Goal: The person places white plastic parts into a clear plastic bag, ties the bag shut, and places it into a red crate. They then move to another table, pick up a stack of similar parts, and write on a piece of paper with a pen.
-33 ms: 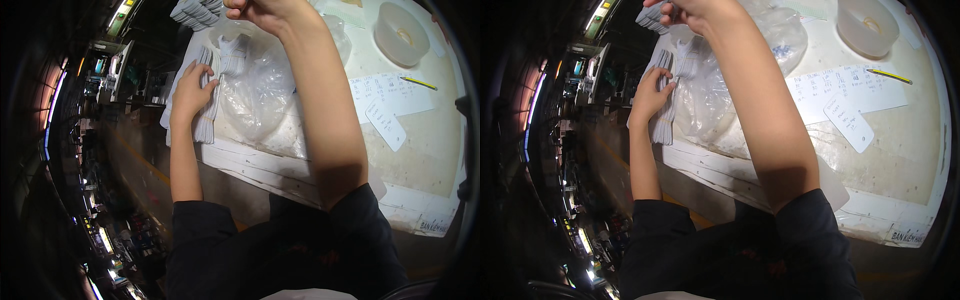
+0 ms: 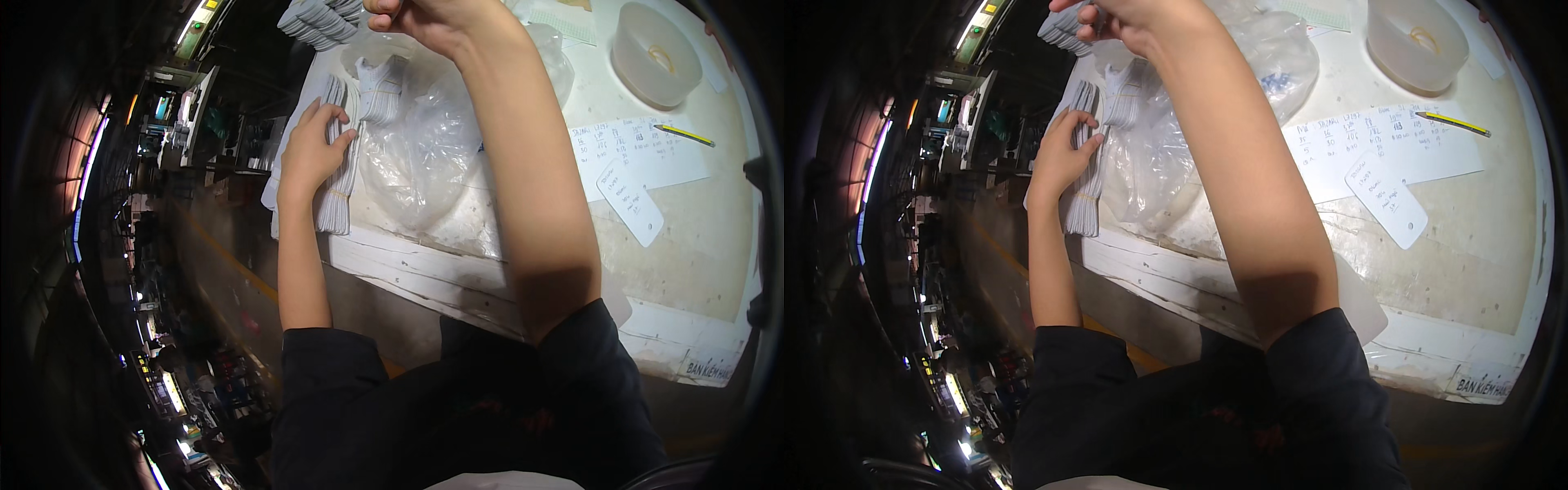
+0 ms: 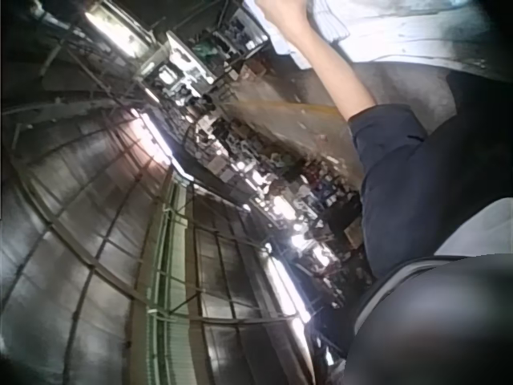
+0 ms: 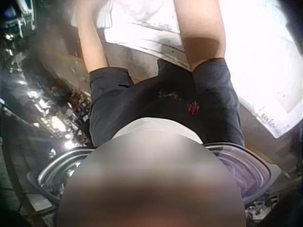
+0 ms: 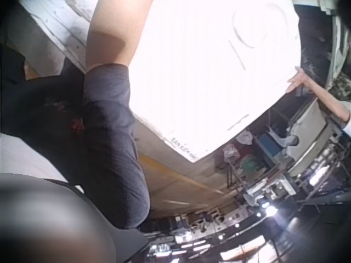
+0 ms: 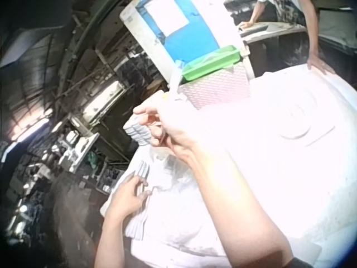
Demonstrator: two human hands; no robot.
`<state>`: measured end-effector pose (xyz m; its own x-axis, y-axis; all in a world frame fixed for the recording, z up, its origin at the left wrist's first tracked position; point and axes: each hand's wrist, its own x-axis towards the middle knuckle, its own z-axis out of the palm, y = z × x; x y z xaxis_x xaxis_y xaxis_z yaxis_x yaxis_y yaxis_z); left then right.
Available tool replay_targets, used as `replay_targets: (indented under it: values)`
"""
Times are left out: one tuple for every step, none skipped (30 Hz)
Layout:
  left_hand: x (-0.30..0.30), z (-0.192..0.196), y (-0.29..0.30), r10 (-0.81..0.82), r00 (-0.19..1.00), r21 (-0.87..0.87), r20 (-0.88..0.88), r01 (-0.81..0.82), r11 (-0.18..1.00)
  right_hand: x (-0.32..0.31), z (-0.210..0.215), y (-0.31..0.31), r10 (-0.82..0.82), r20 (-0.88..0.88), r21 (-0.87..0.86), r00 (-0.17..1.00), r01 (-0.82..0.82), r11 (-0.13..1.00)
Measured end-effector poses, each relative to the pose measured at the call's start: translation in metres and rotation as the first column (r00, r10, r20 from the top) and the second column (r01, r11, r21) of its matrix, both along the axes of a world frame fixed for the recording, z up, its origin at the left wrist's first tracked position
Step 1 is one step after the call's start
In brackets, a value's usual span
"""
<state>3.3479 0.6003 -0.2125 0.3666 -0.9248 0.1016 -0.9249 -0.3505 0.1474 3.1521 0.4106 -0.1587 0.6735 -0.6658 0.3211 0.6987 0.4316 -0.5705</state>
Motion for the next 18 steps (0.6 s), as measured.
replay_targets:
  values:
    - [0.0, 0.0, 0.0, 0.0, 1.0, -0.002, 0.029, 0.0, 1.0, 0.0, 0.001, 0.001, -0.001, -0.002, 0.007, 1.0, 0.001, 1.0]
    - [-0.001, -0.001, 0.0, 0.019, 0.999, 0.005, 0.027, -0.019, 1.0, 0.0, 0.001, 0.002, -0.002, -0.004, 0.014, 1.0, 0.002, 1.0]
    - [-0.001, -0.002, 0.0, 0.029, 0.999, 0.008, 0.035, -0.03, 1.0, -0.001, 0.001, 0.002, -0.014, -0.003, -0.002, 1.0, 0.014, 1.0]
    - [0.0, -0.003, 0.0, 0.023, 0.998, -0.004, 0.057, -0.023, 1.0, -0.002, 0.001, 0.003, -0.027, -0.003, -0.018, 1.0, 0.027, 0.999]
    - [0.0, -0.004, 0.0, 0.035, 0.998, 0.004, 0.049, -0.036, 0.999, -0.002, 0.001, 0.004, -0.039, -0.003, -0.034, 0.999, 0.039, 0.999]
    - [0.001, -0.005, 0.001, 0.032, 0.998, -0.003, 0.056, -0.032, 0.999, -0.003, 0.002, 0.004, -0.036, -0.008, -0.026, 0.999, 0.036, 0.999]
    - [0.001, -0.006, 0.001, 0.014, 0.997, -0.016, 0.075, -0.013, 1.0, -0.003, 0.002, 0.004, -0.034, -0.012, -0.018, 0.999, 0.034, 0.999]
    - [0.001, -0.006, 0.001, 0.023, 0.997, -0.018, 0.071, -0.022, 1.0, -0.003, 0.002, 0.004, -0.033, -0.017, -0.01, 0.999, 0.032, 0.999]
    - [0.0, -0.005, 0.001, 0.019, 0.997, -0.026, 0.079, -0.017, 1.0, -0.003, 0.002, 0.004, -0.028, -0.012, -0.006, 1.0, 0.027, 1.0]
    - [-0.001, -0.005, 0.001, 0.015, 0.996, -0.034, 0.088, -0.012, 0.999, -0.002, 0.002, 0.004, -0.023, -0.007, -0.001, 1.0, 0.023, 1.0]
    - [-0.003, -0.004, 0.0, 0.023, 0.995, -0.039, 0.102, -0.019, 0.999, -0.002, 0.002, 0.004, -0.018, -0.002, 0.003, 1.0, 0.018, 1.0]
    - [-0.006, -0.004, 0.001, 0.032, 0.993, -0.044, 0.116, -0.027, 0.999, -0.001, 0.001, 0.004, -0.018, -0.015, 0.004, 1.0, 0.018, 1.0]
    - [-0.009, -0.003, 0.001, 0.045, 0.99, -0.05, 0.133, -0.038, 0.998, 0.0, 0.001, 0.004, -0.019, -0.028, 0.005, 0.999, 0.019, 1.0]
    - [-0.013, -0.004, 0.001, 0.041, 0.987, -0.042, 0.154, -0.035, 0.999, 0.001, 0.001, 0.003, -0.019, -0.041, 0.005, 0.999, 0.019, 1.0]
    - [-0.017, -0.005, 0.0, 0.042, 0.984, -0.034, 0.176, -0.036, 0.999, 0.002, 0.001, 0.003, -0.015, -0.052, -0.002, 0.999, 0.015, 1.0]
    - [-0.02, -0.006, -0.001, 0.028, 0.98, -0.041, 0.197, -0.02, 0.999, 0.003, 0.0, 0.002, -0.011, -0.063, -0.01, 0.998, 0.01, 1.0]
    - [-0.023, -0.007, -0.001, 0.04, 0.977, -0.025, 0.211, -0.035, 0.999, 0.004, 0.0, 0.002, -0.007, -0.074, -0.017, 0.997, 0.006, 1.0]
    - [-0.024, -0.007, -0.002, 0.038, 0.974, -0.024, 0.223, -0.034, 0.999, 0.004, 0.0, 0.001, 0.017, -0.061, -0.042, 0.998, -0.019, 0.999]
